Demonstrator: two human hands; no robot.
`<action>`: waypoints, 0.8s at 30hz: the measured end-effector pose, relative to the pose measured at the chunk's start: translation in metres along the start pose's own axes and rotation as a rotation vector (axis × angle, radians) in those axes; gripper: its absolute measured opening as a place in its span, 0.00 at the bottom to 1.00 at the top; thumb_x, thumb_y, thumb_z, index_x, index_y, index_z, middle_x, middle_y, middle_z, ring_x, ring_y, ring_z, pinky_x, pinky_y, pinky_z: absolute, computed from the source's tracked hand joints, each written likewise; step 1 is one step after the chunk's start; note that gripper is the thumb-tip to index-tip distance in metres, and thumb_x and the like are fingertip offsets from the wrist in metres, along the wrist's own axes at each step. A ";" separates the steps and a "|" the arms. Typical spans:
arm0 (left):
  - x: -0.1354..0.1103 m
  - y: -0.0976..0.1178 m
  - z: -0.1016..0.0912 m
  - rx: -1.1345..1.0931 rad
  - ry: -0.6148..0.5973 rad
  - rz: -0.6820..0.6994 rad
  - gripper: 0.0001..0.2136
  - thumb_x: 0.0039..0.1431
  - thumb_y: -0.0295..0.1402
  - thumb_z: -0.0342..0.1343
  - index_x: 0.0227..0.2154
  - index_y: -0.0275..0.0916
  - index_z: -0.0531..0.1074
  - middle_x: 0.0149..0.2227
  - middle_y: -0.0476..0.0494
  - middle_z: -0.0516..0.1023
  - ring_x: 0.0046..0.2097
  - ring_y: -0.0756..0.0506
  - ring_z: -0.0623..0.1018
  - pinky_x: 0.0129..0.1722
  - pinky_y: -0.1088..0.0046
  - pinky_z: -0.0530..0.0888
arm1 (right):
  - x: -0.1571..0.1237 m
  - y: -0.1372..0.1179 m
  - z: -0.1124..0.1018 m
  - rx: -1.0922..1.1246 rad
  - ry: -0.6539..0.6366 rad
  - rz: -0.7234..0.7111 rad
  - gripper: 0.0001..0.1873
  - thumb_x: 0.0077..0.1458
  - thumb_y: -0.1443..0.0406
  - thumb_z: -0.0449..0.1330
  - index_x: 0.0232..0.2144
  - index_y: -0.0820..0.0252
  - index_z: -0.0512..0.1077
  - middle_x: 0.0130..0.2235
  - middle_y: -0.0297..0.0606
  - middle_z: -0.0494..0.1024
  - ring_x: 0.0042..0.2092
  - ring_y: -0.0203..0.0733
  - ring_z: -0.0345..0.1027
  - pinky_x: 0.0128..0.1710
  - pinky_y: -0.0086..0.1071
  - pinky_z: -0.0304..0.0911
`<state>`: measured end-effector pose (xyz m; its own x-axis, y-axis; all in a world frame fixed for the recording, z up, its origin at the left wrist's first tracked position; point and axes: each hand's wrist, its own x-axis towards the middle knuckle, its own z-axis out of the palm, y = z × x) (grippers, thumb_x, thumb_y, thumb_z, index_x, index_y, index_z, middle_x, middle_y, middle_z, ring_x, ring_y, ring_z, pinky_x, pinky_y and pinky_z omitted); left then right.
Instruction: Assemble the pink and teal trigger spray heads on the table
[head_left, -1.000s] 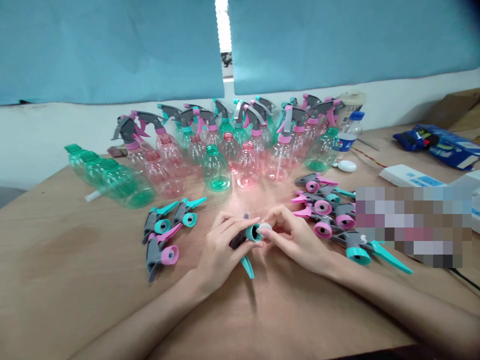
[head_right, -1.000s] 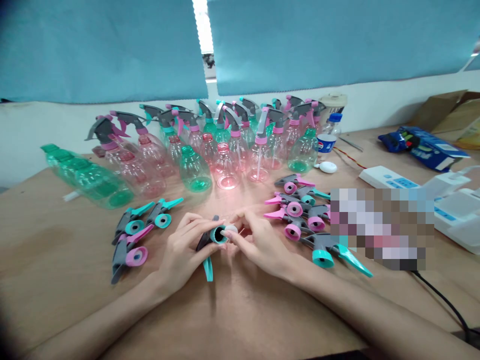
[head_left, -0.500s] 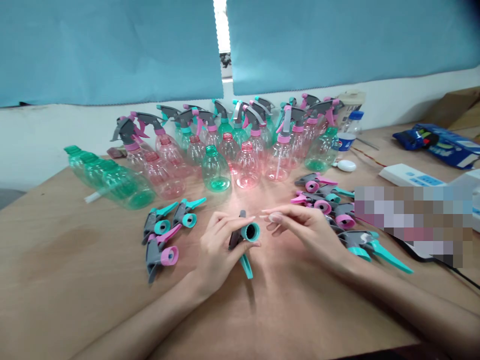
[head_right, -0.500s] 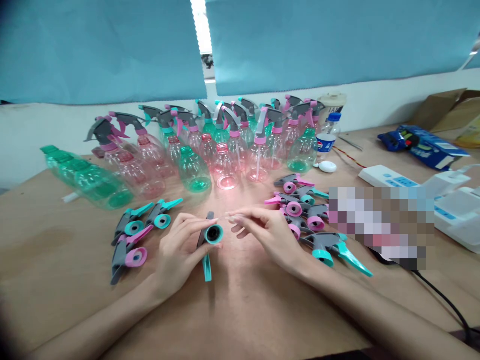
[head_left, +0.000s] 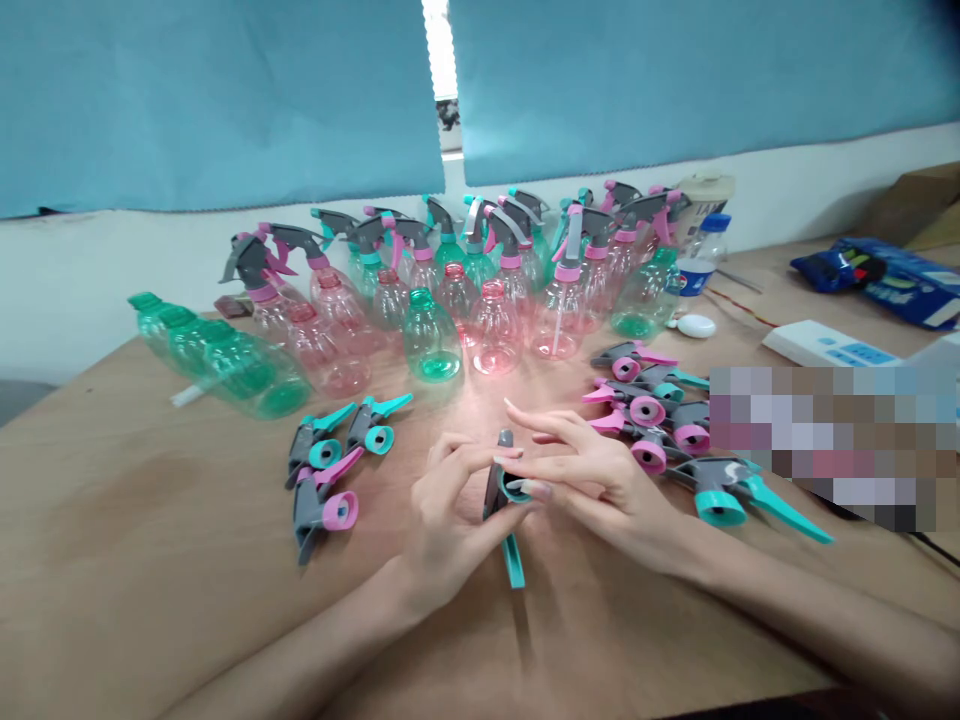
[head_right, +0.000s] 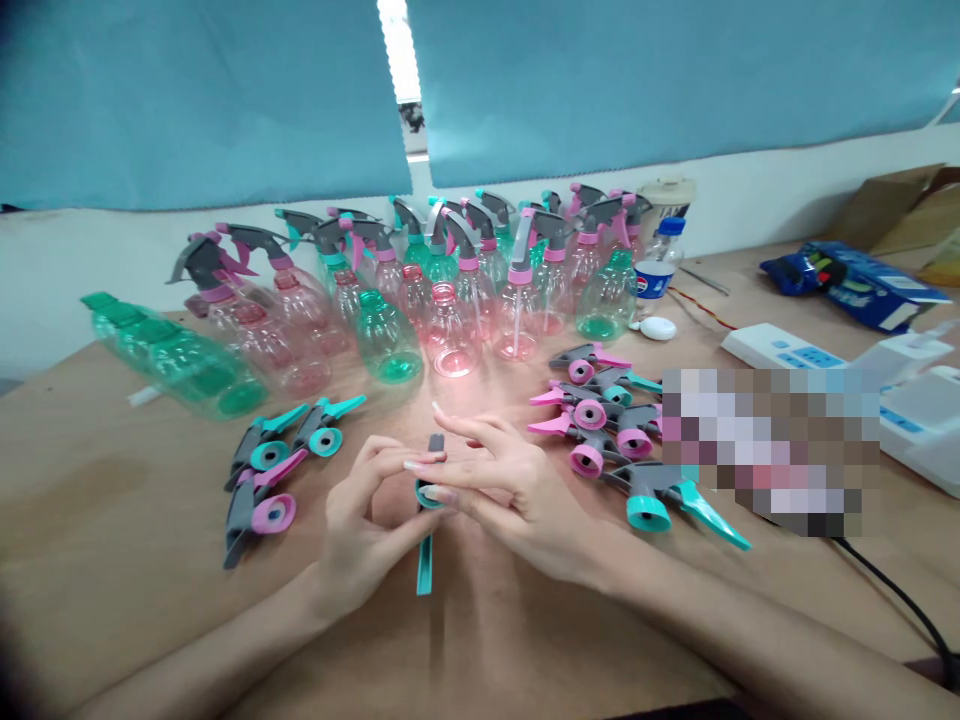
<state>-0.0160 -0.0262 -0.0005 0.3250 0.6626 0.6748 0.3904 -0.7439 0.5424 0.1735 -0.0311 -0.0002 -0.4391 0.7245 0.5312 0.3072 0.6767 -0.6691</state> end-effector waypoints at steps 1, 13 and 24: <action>-0.001 0.000 0.000 -0.002 -0.002 0.002 0.11 0.52 0.31 0.63 0.39 0.39 0.71 0.34 0.44 0.77 0.35 0.46 0.72 0.35 0.69 0.73 | 0.000 0.001 0.001 -0.011 -0.002 -0.006 0.16 0.60 0.64 0.55 0.50 0.46 0.70 0.60 0.39 0.63 0.57 0.47 0.59 0.52 0.46 0.62; -0.001 -0.001 -0.001 -0.023 -0.016 -0.024 0.14 0.50 0.32 0.65 0.40 0.39 0.71 0.35 0.44 0.77 0.36 0.46 0.72 0.36 0.69 0.73 | -0.002 0.005 0.002 -0.066 0.160 -0.041 0.31 0.59 0.64 0.55 0.62 0.53 0.50 0.56 0.45 0.66 0.55 0.47 0.63 0.51 0.45 0.64; 0.001 0.000 0.000 -0.021 -0.021 -0.001 0.14 0.51 0.29 0.64 0.41 0.40 0.71 0.36 0.45 0.78 0.37 0.46 0.72 0.37 0.68 0.72 | 0.002 0.001 -0.001 -0.232 0.146 -0.285 0.13 0.54 0.60 0.61 0.41 0.59 0.70 0.49 0.48 0.71 0.51 0.50 0.66 0.50 0.46 0.63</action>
<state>-0.0154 -0.0257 -0.0001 0.3424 0.6652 0.6635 0.3728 -0.7444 0.5539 0.1735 -0.0292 0.0006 -0.4144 0.5032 0.7583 0.3805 0.8527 -0.3580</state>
